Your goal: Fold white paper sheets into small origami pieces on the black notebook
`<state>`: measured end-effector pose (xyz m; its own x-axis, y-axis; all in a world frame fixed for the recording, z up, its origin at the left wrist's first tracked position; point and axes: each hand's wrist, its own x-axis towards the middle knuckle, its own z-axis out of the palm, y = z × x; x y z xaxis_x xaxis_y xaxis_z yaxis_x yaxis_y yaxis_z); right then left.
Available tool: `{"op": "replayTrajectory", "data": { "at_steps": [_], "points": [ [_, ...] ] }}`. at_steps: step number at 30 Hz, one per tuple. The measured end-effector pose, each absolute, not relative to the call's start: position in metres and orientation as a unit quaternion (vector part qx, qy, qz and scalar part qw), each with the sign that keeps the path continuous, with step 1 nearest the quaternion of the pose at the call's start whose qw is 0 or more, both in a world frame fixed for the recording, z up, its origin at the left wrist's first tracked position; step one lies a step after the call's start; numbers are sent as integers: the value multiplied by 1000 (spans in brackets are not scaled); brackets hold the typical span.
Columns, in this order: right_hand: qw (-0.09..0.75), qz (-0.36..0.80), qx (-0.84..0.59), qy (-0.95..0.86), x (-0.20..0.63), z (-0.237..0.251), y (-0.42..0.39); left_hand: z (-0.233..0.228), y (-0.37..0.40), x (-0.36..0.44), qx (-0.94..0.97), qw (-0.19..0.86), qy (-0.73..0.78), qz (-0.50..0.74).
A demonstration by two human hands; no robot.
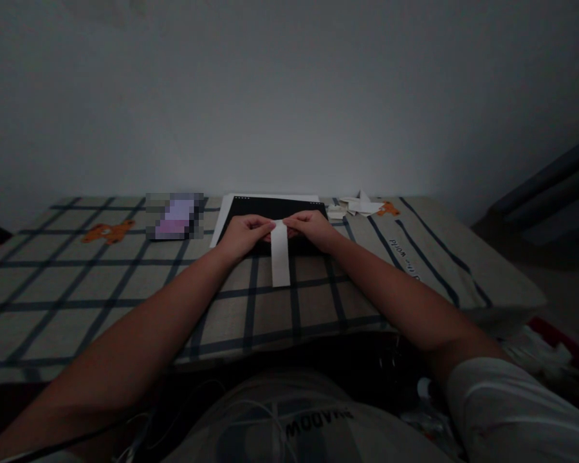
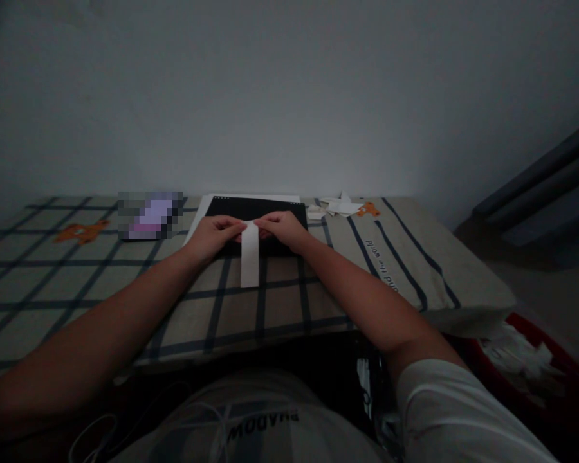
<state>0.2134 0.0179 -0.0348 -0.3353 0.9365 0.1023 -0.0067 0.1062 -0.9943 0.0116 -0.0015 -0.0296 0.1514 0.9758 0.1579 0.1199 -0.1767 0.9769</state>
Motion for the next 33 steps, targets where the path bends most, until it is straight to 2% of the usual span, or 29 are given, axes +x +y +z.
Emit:
{"op": "replayTrajectory", "data": {
  "at_steps": [7, 10, 15, 24, 27, 30, 33],
  "points": [
    [452, 439, -403, -664, 217, -31, 20, -34, 1, 13, 588, 494, 424, 480],
    [469, 477, -404, -625, 215, -32, 20, -36, 4, 11, 594, 510, 426, 454],
    [452, 544, -386, -592, 213, -33, 19, -37, 6, 8, 605, 470, 442, 467],
    [492, 512, -411, -572, 212, -33, 22, -34, 3, 10, 595, 508, 439, 441],
    [496, 507, -412, -572, 212, -35, 24, -35, 5, 9, 598, 485, 450, 452],
    [510, 450, -417, -603, 211, -36, 22, -35, 7, 8, 584, 436, 472, 496],
    [487, 352, -417, -682, 211, -33, 16, -33, 7, 8, 569, 421, 473, 524]
  ]
}}
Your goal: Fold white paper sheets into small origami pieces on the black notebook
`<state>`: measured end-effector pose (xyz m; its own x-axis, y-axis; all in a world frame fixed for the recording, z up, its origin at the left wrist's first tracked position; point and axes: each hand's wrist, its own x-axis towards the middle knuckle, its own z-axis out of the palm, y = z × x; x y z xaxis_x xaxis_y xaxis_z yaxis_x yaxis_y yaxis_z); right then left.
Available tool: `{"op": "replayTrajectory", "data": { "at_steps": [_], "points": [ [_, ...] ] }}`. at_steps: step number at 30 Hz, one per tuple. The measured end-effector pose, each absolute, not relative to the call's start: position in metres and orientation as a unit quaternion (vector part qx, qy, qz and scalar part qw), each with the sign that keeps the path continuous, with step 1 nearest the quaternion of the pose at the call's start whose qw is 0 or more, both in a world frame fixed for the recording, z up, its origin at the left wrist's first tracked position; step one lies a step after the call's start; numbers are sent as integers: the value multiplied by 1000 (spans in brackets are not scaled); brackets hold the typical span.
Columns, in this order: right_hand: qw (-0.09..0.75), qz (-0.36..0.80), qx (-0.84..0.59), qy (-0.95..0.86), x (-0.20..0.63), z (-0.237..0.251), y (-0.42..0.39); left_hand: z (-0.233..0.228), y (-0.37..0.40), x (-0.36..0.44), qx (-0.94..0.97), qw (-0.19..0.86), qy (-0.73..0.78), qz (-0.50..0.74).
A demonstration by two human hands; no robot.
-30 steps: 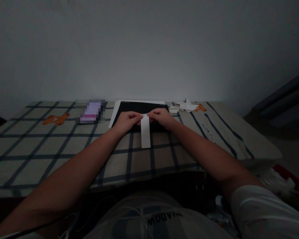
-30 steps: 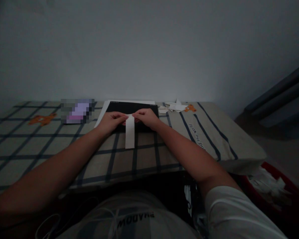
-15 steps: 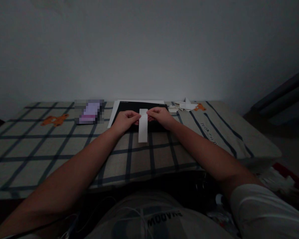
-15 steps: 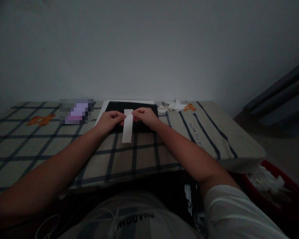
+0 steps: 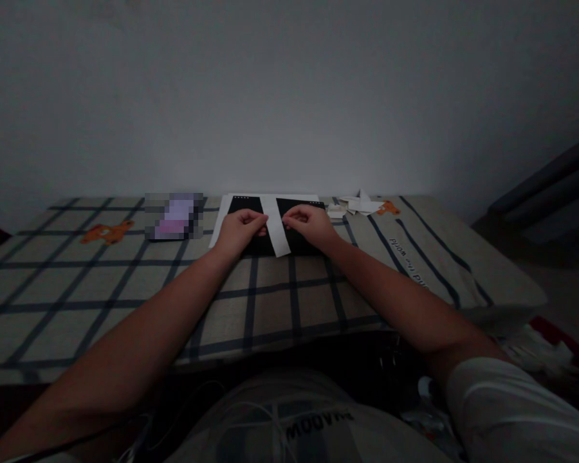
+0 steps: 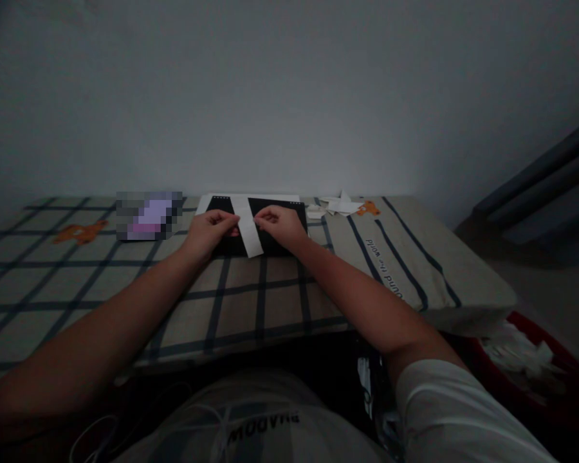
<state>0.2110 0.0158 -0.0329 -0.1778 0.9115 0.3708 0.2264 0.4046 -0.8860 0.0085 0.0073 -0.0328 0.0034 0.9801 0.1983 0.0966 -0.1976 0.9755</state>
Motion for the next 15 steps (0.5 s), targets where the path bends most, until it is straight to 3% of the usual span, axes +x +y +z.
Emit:
{"op": "replayTrajectory", "data": {
  "at_steps": [3, 10, 15],
  "points": [
    [449, 301, -415, -732, 210, -30, 10, -32, 6, 10, 569, 428, 467, 525],
    [430, 400, -390, -710, 208, -36, 11, -38, 6, 11, 598, 451, 451, 486],
    [423, 394, -396, -713, 208, -41, 14, -39, 6, 11, 587, 466, 448, 488]
  ]
}}
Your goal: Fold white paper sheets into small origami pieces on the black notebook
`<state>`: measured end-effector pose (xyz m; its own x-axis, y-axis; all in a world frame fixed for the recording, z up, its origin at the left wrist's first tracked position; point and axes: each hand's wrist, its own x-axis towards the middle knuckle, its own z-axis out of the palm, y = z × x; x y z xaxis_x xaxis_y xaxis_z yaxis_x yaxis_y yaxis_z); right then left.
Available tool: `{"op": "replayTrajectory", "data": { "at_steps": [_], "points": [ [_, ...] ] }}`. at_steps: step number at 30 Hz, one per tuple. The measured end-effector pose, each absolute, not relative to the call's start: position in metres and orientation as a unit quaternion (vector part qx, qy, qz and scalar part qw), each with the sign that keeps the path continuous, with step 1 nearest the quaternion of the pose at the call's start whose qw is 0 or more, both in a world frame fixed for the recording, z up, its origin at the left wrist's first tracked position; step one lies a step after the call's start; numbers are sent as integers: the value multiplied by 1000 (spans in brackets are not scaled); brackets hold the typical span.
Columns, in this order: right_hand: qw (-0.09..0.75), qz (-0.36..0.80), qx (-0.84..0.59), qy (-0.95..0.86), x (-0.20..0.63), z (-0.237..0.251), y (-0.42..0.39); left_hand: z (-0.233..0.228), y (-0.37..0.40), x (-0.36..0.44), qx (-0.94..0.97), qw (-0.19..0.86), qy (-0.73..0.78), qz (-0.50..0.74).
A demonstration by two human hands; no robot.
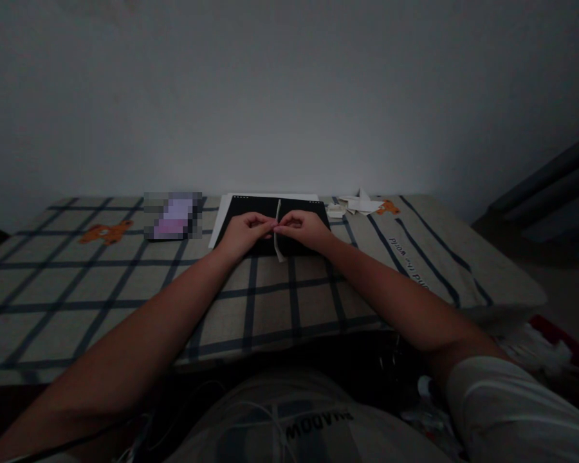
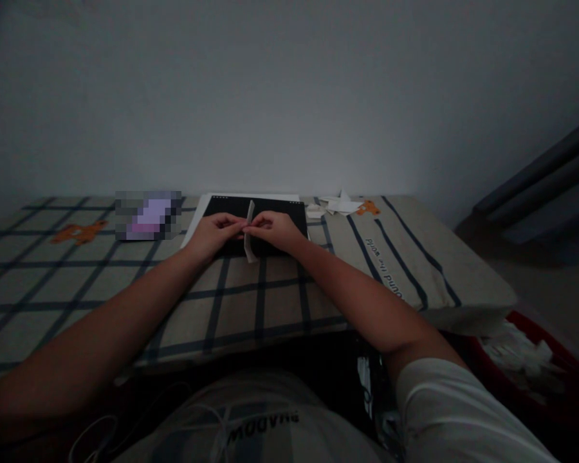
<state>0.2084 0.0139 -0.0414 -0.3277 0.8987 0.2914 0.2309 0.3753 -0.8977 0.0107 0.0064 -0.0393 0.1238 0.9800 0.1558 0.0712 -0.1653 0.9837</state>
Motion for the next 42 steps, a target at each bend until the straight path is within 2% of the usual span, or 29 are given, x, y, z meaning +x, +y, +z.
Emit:
{"op": "replayTrajectory", "data": {
  "at_steps": [15, 26, 42],
  "points": [
    [433, 486, -371, -662, 209, -41, 18, -32, 3, 14, 543, 507, 444, 501],
    [453, 598, -388, -535, 214, -25, 14, -31, 12, 8, 486, 545, 414, 544],
    [489, 590, -355, -536, 218, -31, 22, -28, 10, 7, 507, 564, 398, 516]
  ]
}}
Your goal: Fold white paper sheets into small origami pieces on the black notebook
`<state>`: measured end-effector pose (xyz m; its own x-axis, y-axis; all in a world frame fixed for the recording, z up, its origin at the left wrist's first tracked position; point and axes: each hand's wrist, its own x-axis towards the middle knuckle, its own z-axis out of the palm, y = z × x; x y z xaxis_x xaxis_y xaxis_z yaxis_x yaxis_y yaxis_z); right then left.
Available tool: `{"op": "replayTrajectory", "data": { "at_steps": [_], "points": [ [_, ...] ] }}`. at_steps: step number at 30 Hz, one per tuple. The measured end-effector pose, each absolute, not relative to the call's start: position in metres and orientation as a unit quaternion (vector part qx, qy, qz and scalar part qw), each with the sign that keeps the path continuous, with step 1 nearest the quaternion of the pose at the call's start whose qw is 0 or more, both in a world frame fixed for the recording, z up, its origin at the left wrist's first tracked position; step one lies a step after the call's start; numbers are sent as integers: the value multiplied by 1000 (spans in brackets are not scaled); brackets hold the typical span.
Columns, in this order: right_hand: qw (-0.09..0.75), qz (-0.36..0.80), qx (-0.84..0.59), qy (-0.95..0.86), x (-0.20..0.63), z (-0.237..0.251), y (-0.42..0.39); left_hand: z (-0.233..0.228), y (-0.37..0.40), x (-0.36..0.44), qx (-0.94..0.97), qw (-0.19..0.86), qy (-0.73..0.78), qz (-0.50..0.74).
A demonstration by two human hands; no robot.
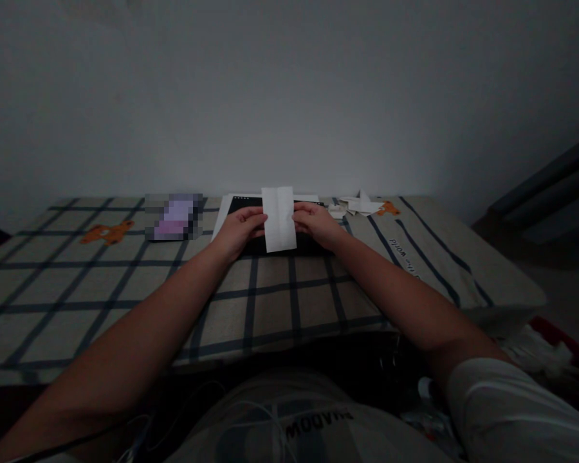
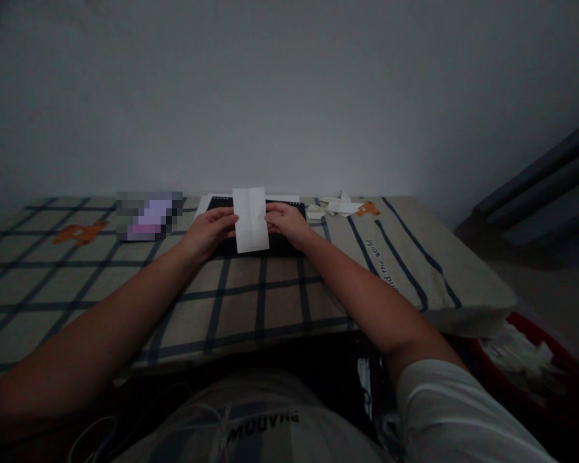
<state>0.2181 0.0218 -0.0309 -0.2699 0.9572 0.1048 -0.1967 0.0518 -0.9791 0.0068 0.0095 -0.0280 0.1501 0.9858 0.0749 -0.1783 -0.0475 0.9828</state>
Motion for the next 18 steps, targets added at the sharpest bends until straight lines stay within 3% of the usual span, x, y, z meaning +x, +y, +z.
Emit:
{"op": "replayTrajectory", "data": {
  "at_steps": [7, 14, 18],
  "points": [
    [527, 517, -354, -574, 220, -35, 27, -28, 11, 3, 541, 485, 412, 551],
    [535, 319, -304, -721, 229, -32, 27, -25, 15, -4, 628, 372, 362, 580],
    [531, 210, -291, -768, 234, -37, 35, -27, 18, -4, 601, 406, 401, 560]
  ]
}}
